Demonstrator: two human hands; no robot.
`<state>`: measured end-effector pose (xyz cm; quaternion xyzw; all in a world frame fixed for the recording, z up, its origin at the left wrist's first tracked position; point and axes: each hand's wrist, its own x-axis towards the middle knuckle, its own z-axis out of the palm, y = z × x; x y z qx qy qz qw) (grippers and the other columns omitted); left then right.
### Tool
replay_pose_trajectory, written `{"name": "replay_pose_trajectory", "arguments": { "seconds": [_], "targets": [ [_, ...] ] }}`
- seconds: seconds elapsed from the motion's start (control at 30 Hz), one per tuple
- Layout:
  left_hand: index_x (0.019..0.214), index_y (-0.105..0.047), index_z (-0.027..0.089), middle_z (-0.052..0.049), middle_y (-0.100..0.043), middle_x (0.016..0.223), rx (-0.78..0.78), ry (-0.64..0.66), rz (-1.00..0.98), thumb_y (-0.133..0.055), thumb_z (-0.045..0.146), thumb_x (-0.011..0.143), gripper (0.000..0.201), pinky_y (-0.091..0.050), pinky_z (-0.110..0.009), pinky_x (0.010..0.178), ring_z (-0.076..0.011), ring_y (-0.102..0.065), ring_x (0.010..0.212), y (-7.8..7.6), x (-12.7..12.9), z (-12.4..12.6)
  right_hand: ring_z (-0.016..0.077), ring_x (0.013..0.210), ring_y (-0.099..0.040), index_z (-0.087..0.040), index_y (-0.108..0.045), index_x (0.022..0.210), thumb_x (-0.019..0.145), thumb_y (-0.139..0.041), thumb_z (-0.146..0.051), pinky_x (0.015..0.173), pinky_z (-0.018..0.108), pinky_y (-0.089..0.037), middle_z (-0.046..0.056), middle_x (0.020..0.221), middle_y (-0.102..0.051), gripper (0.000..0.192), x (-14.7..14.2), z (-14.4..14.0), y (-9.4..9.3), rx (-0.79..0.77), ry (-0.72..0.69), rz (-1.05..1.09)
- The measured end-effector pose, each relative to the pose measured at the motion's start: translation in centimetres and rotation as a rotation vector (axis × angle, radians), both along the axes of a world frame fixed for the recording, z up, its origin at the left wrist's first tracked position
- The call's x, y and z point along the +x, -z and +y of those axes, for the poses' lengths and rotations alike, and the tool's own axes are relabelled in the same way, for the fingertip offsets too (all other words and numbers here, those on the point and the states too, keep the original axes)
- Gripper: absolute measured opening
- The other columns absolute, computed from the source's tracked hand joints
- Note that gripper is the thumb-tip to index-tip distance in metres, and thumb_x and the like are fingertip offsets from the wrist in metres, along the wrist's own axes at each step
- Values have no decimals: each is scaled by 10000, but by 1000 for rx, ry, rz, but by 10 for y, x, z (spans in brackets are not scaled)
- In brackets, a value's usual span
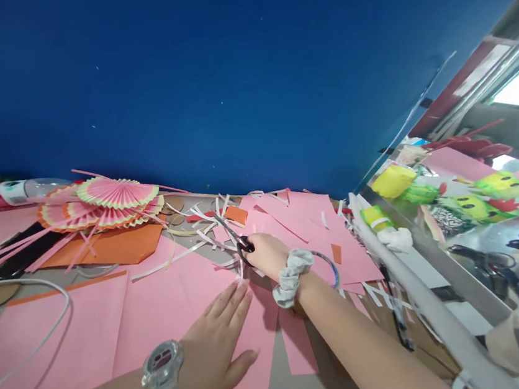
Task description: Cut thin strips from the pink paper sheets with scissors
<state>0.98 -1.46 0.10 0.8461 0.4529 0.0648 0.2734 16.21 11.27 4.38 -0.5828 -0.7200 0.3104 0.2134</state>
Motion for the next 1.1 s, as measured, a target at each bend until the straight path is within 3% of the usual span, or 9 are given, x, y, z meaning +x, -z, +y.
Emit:
{"name": "replay_pose_trajectory", "arguments": {
  "seconds": [0.13,0.23,0.3,0.37,0.53,0.63,0.73,1.0,1.1],
  "targets": [
    [1556,-362,22,-194,-300,1677,32,-7,-221,-497,351,995,665,-269,-596,1264,-377,-221,1567,9,-3,-1,132,516,-473,-200,-549,623,772,-725,-272,535,281,-330,-13,557,-558,241,-2,1,-5,-72,-45,3],
    [1346,-539,134,-192,-593,1408,101,-300,-588,-496,243,973,392,-493,-555,1088,-329,-531,1334,8,-5,4,135,587,-499,-197,-561,784,848,-675,-374,580,270,-397,-28,662,-553,220,-2,-4,-15,-105,-119,100],
    [1166,-548,191,-141,-621,1164,128,-538,-722,-477,281,993,207,-510,-536,967,-289,-597,1089,6,-6,10,125,589,-474,-206,-539,817,874,-652,-438,565,261,-393,-44,683,-514,264,-4,-11,-23,-136,-164,183],
    [1113,-537,205,-106,-603,1071,119,-621,-738,-500,356,1003,190,-466,-544,947,-285,-581,1015,5,-9,17,117,608,-459,-202,-535,811,843,-713,-417,581,258,-380,-46,702,-514,281,-9,-19,-30,-179,-171,413],
    [1059,-572,231,-60,-584,1020,90,-603,-764,-529,381,1008,165,-443,-471,877,-267,-556,979,9,-12,25,119,609,-457,-199,-574,783,828,-743,-365,586,260,-384,-50,682,-522,241,-21,-36,-36,-278,-253,578],
    [873,-580,228,-35,-536,926,138,-549,-813,-469,363,1033,237,-443,-417,836,-239,-532,912,10,-12,25,115,600,-431,-196,-586,740,808,-757,-319,576,258,-367,-51,664,-517,221,-22,-39,-36,-270,-248,592],
    [778,-605,234,-22,-533,879,197,-459,-864,-436,311,1049,329,-452,-367,828,-219,-529,904,8,-12,23,102,573,-393,-199,-562,728,761,-793,-311,539,246,-327,-64,641,-492,259,-21,-38,-35,-216,-137,628],
    [769,-625,220,-12,-566,789,376,-303,-883,-515,270,1029,287,-461,-290,732,-170,-551,803,0,-15,16,81,518,-284,-217,-495,735,683,-853,-514,471,239,-254,-95,611,-367,468,-13,-23,-16,-109,183,725],
    [800,-639,226,-17,-616,742,509,-78,-891,-481,312,1039,299,-478,-285,725,-159,-567,749,-4,-12,6,99,546,-308,-222,-510,743,688,-844,-561,485,246,-279,-76,630,-386,479,-2,-13,-11,-74,224,746]
  ]
}}
